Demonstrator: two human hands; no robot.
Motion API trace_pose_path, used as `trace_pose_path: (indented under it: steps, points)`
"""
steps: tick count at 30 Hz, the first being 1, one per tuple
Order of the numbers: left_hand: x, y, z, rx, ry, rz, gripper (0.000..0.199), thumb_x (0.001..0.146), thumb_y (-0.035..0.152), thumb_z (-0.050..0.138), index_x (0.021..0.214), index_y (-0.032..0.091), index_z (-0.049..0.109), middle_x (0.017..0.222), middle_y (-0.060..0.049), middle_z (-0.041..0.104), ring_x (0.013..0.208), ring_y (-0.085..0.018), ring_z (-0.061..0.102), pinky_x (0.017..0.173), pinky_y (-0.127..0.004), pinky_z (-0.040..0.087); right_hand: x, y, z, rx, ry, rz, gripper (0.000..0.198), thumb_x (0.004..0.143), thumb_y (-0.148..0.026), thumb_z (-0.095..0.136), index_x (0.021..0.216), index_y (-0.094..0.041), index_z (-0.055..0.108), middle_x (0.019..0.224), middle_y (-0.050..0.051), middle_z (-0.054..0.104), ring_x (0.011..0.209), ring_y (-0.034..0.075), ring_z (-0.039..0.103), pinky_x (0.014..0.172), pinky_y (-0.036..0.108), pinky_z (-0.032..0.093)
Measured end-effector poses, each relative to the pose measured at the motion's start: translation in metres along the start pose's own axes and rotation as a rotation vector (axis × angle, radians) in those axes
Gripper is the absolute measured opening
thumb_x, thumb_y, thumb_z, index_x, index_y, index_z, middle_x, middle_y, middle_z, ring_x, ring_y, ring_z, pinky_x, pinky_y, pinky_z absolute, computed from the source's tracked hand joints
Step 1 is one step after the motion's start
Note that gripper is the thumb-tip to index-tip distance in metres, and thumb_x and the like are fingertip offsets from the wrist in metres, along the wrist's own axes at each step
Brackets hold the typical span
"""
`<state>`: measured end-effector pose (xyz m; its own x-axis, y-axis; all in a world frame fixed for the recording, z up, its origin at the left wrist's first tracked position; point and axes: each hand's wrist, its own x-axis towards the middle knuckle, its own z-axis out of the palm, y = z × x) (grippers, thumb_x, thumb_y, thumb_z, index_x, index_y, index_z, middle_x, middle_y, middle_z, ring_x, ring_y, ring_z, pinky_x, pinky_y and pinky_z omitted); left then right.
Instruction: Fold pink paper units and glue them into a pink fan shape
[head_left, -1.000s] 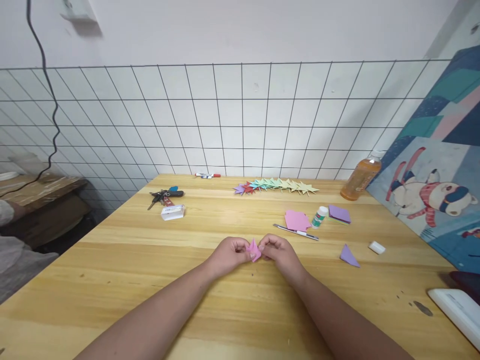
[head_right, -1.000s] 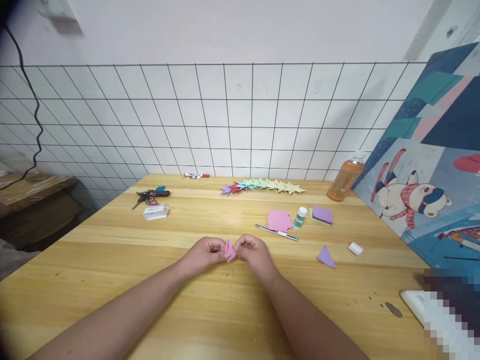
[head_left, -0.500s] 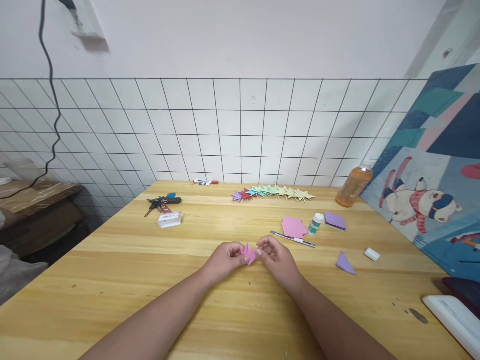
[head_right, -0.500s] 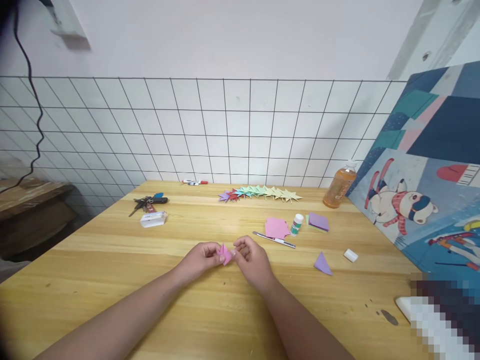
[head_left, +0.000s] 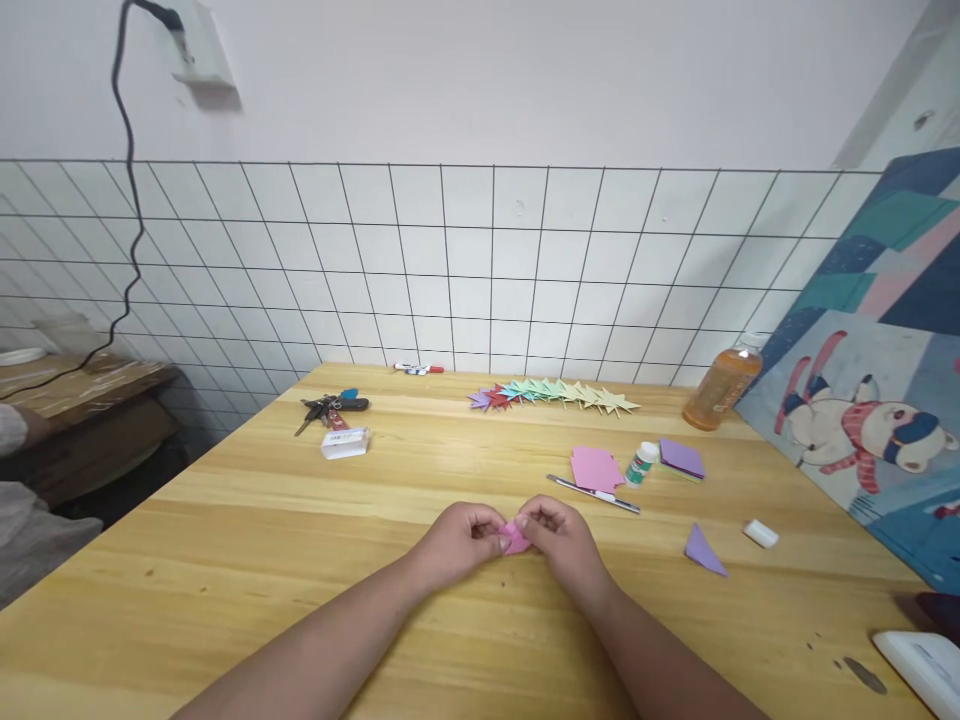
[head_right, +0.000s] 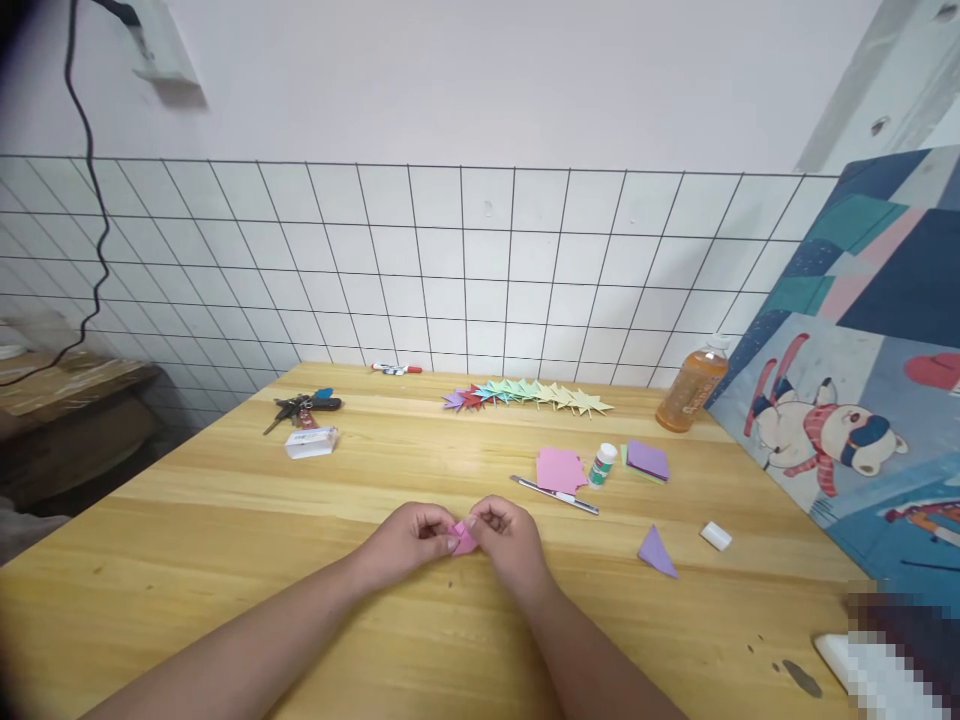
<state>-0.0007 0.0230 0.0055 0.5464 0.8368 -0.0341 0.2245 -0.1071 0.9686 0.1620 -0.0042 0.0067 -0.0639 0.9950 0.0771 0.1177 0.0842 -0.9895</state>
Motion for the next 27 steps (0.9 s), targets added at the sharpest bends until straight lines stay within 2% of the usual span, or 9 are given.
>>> trace_pose_path:
  steps: [5, 7, 10, 13, 17, 20, 22, 24, 27]
  points:
    - [0.003, 0.007, -0.014, -0.125, 0.168, -0.055, 0.026, 0.069, 0.037, 0.059, 0.081, 0.014, 0.06, 0.079, -0.006, 0.066, 0.061, -0.013, 0.056, 0.051, -0.02, 0.038, 0.004, -0.011, -0.032, -0.319, 0.182, -0.101, 0.03, 0.074, -0.038, 0.055, 0.097, -0.02, 0.057, 0.078, 0.004, 0.06, 0.068, 0.017, 0.054, 0.058, 0.026, 0.042]
    - [0.004, 0.009, -0.029, -0.125, 0.288, -0.047, 0.035, 0.069, 0.034, 0.057, 0.099, 0.015, 0.057, 0.085, -0.006, 0.065, 0.06, -0.012, 0.056, 0.047, -0.019, 0.038, 0.006, -0.014, -0.059, -0.559, 0.32, -0.121, 0.026, 0.076, -0.036, 0.051, 0.094, -0.02, 0.059, 0.082, 0.005, 0.062, 0.074, 0.019, 0.055, 0.066, 0.03, 0.042]
    - [0.006, 0.007, -0.056, -0.079, 0.41, -0.051, 0.058, 0.068, 0.03, 0.055, 0.123, 0.017, 0.04, 0.068, 0.0, 0.058, 0.055, -0.012, 0.054, 0.043, -0.019, 0.039, 0.009, -0.011, -0.099, -0.953, 0.412, -0.119, 0.021, 0.078, -0.03, 0.046, 0.087, -0.022, 0.064, 0.092, 0.006, 0.064, 0.088, 0.024, 0.053, 0.078, 0.037, 0.039]
    - [0.005, 0.002, -0.074, 0.008, 0.449, -0.072, 0.058, 0.07, 0.033, 0.053, 0.124, 0.018, 0.038, 0.065, 0.001, 0.055, 0.056, -0.013, 0.054, 0.044, -0.02, 0.041, 0.011, -0.004, -0.121, -1.124, 0.415, -0.125, 0.027, 0.079, -0.024, 0.043, 0.095, -0.021, 0.064, 0.099, 0.006, 0.064, 0.097, 0.025, 0.052, 0.084, 0.037, 0.038]
    - [0.005, -0.002, -0.085, 0.214, 0.53, -0.071, 0.057, 0.074, 0.04, 0.049, 0.126, 0.019, 0.036, 0.075, -0.003, 0.059, 0.065, -0.017, 0.057, 0.055, -0.027, 0.045, 0.014, 0.003, -0.12, -1.172, 0.364, -0.102, 0.031, 0.081, -0.022, 0.038, 0.096, -0.023, 0.066, 0.1, 0.004, 0.066, 0.094, 0.022, 0.056, 0.08, 0.034, 0.041]
    - [0.006, -0.002, -0.087, 0.534, 0.741, 0.005, 0.056, 0.072, 0.044, 0.054, 0.121, 0.02, 0.045, 0.109, -0.011, 0.051, 0.098, -0.025, 0.052, 0.083, -0.039, 0.041, 0.016, 0.003, -0.109, -1.196, 0.311, -0.117, 0.031, 0.081, -0.031, 0.042, 0.102, -0.023, 0.064, 0.103, 0.005, 0.064, 0.098, 0.023, 0.054, 0.082, 0.034, 0.04]
    - [0.007, -0.002, -0.085, 0.7, 0.826, 0.087, 0.054, 0.07, 0.042, 0.057, 0.119, 0.02, 0.048, 0.118, -0.012, 0.043, 0.111, -0.027, 0.041, 0.094, -0.043, 0.033, 0.015, 0.002, -0.102, -1.222, 0.255, -0.122, 0.038, 0.078, -0.039, 0.048, 0.109, -0.021, 0.06, 0.104, 0.007, 0.063, 0.101, 0.025, 0.052, 0.082, 0.034, 0.039]
    - [0.008, -0.001, -0.082, 0.727, 0.81, 0.147, 0.047, 0.073, 0.04, 0.055, 0.116, 0.021, 0.05, 0.114, -0.01, 0.045, 0.112, -0.026, 0.041, 0.096, -0.042, 0.031, 0.014, 0.0, -0.097, -1.262, 0.225, -0.128, 0.039, 0.078, -0.04, 0.049, 0.111, -0.021, 0.059, 0.102, 0.008, 0.064, 0.099, 0.024, 0.052, 0.082, 0.034, 0.038]
    - [0.006, 0.004, -0.075, 0.614, 0.673, 0.197, 0.029, 0.078, 0.038, 0.05, 0.1, 0.022, 0.06, 0.104, -0.007, 0.053, 0.103, -0.022, 0.047, 0.093, -0.038, 0.035, 0.012, -0.004, -0.093, -1.314, 0.182, -0.151, 0.027, 0.083, -0.032, 0.044, 0.097, -0.023, 0.065, 0.092, 0.006, 0.067, 0.09, 0.022, 0.056, 0.079, 0.032, 0.037]
